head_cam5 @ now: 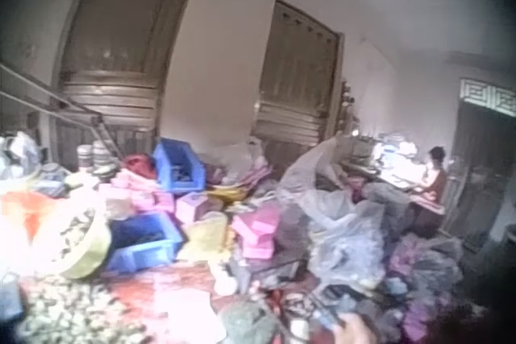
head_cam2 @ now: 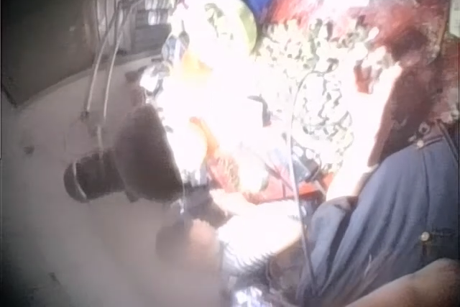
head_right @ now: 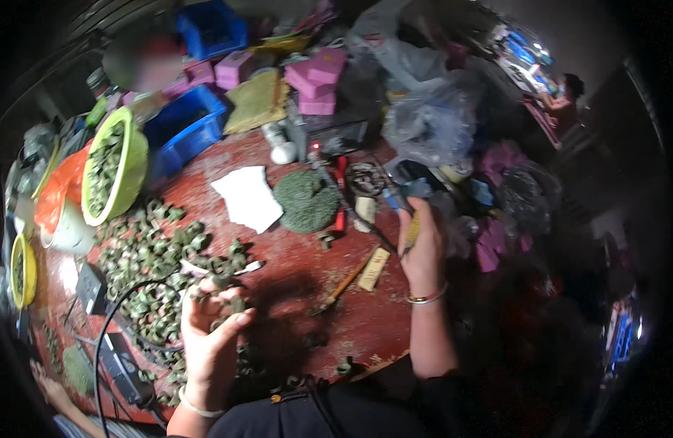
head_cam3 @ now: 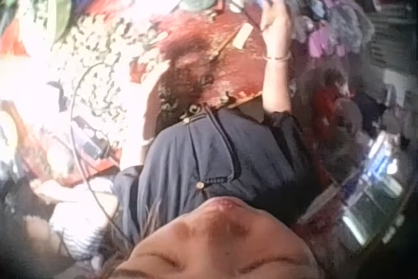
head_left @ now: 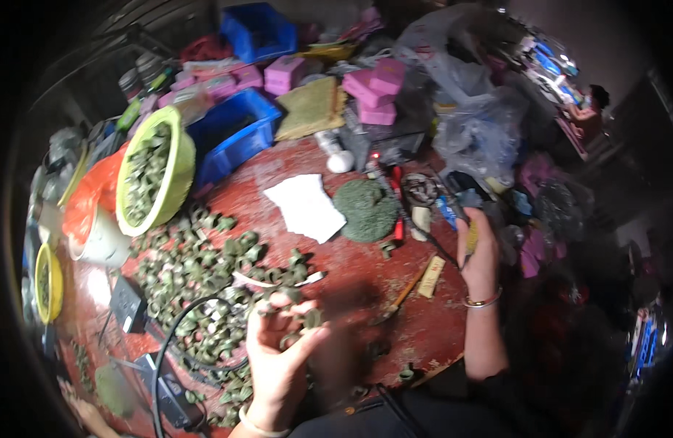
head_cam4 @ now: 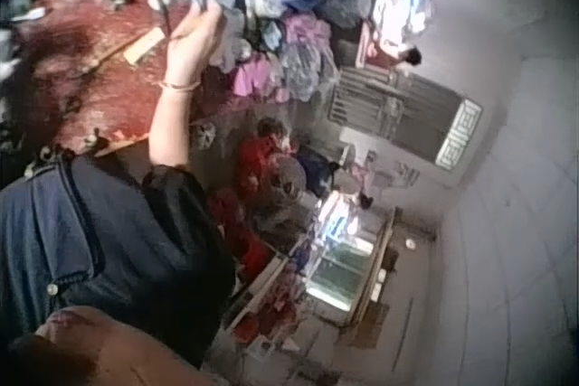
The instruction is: Polishing the inner surface of small jade rings using a handheld rotary tool.
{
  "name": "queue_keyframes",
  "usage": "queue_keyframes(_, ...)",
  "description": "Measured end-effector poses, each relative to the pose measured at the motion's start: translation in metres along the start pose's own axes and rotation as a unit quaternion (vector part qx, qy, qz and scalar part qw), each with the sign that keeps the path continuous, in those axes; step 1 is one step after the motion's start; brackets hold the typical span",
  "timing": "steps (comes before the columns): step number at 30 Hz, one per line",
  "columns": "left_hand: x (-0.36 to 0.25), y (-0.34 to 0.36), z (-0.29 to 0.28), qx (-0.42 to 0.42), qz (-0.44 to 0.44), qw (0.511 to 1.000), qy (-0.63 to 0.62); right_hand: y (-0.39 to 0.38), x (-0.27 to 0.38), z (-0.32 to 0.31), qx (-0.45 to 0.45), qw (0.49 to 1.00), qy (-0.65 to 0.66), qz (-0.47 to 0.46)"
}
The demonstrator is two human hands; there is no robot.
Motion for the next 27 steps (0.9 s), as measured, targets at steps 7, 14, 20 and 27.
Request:
queue_keyframes(7,0.009,0.004,-0.003,0.030,0.003,0.999,-0.024,0.000,0.012,-0.008,0.002,0.998,-0.056,-0.037)
queue_keyframes(14,0.005,0.001,-0.007,0.072,-0.009,0.997,-0.014,-0.022,0.133,-0.029,0.246,0.917,0.222,-0.221)
queue_keyframes(20,0.010,0.000,-0.001,0.097,-0.013,0.992,0.082,-0.039,0.150,-0.016,0.286,0.901,0.225,-0.234)
queue_keyframes(27,0.008,-0.001,0.000,0.115,-0.026,0.989,0.094,-0.047,0.152,-0.012,0.298,0.910,0.221,-0.187)
Point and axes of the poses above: each hand's wrist, its own y-axis towards the middle knuckle, its own z-axis out of the palm, x = y × z, the point moved 1 cm from there along y, towards the middle knuckle, and after that the axes turned 8 degrees about z, right-handed, at the moved point
